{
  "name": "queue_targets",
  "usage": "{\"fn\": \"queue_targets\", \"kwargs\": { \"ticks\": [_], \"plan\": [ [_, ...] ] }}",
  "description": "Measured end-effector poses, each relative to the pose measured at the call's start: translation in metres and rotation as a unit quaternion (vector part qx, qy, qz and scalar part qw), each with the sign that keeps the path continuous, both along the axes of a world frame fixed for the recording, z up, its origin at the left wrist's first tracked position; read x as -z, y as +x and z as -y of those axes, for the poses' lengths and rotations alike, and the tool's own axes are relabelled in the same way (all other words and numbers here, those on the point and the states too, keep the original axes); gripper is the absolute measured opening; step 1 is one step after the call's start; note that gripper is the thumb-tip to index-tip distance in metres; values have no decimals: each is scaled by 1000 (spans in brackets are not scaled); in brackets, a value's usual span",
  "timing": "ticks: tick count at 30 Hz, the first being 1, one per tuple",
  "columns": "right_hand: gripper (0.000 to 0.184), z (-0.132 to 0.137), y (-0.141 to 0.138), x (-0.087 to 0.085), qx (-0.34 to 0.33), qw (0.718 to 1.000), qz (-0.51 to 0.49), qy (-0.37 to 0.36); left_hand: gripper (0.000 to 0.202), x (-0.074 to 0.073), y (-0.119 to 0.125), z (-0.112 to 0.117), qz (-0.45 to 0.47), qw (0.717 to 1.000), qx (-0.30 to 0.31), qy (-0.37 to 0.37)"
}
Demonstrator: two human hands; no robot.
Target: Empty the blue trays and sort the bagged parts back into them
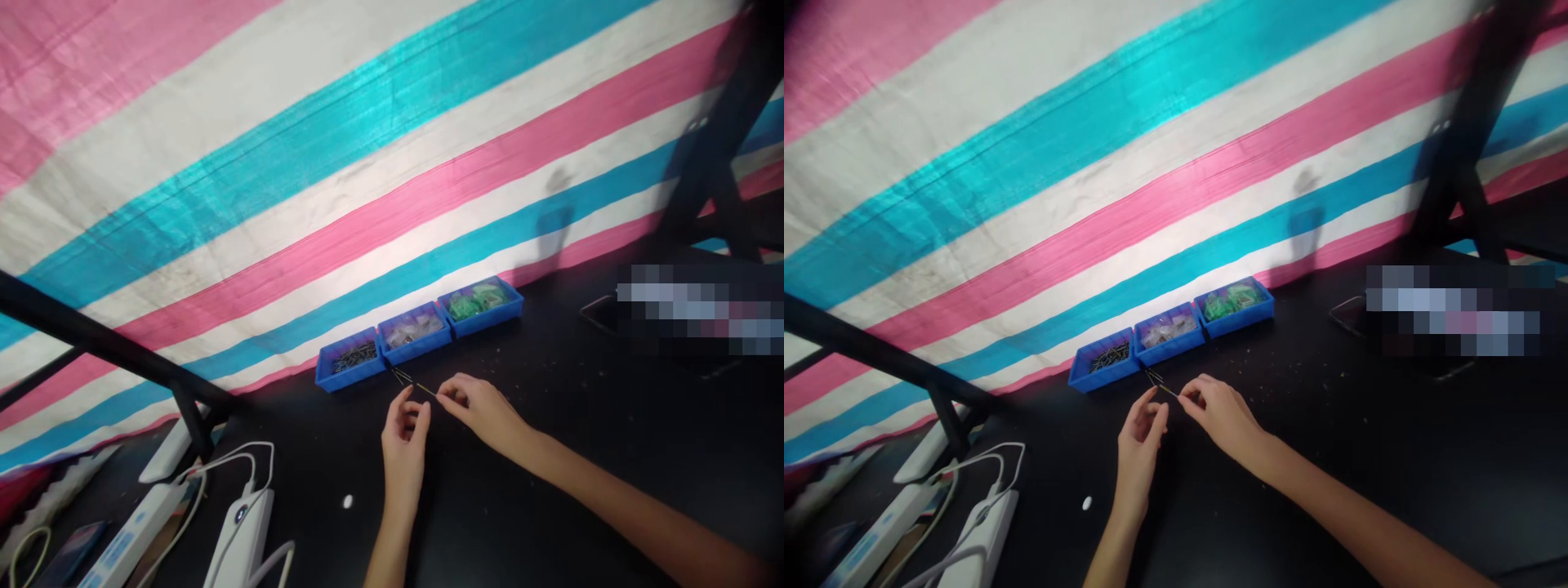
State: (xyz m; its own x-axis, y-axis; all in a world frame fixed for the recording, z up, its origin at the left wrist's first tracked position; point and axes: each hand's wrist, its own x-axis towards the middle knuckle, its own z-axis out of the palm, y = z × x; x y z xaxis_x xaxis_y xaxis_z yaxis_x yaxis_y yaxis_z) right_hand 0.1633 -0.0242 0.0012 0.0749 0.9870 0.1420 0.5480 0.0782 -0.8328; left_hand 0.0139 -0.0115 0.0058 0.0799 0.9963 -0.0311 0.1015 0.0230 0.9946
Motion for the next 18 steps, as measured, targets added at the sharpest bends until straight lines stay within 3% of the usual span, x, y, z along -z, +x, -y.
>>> {"fn": "queue_targets", "kwargs": {
  "ticks": [9, 18],
  "plan": [
    [15, 8, -7, -14, -53, 996, -58, 45, 37, -7, 1, 4, 27, 999, -25, -16],
    [11, 10, -11, -10, -70, 994, -66, 50, 23, -9, -2, 5, 55, 998, -4, -15]
  ]
}}
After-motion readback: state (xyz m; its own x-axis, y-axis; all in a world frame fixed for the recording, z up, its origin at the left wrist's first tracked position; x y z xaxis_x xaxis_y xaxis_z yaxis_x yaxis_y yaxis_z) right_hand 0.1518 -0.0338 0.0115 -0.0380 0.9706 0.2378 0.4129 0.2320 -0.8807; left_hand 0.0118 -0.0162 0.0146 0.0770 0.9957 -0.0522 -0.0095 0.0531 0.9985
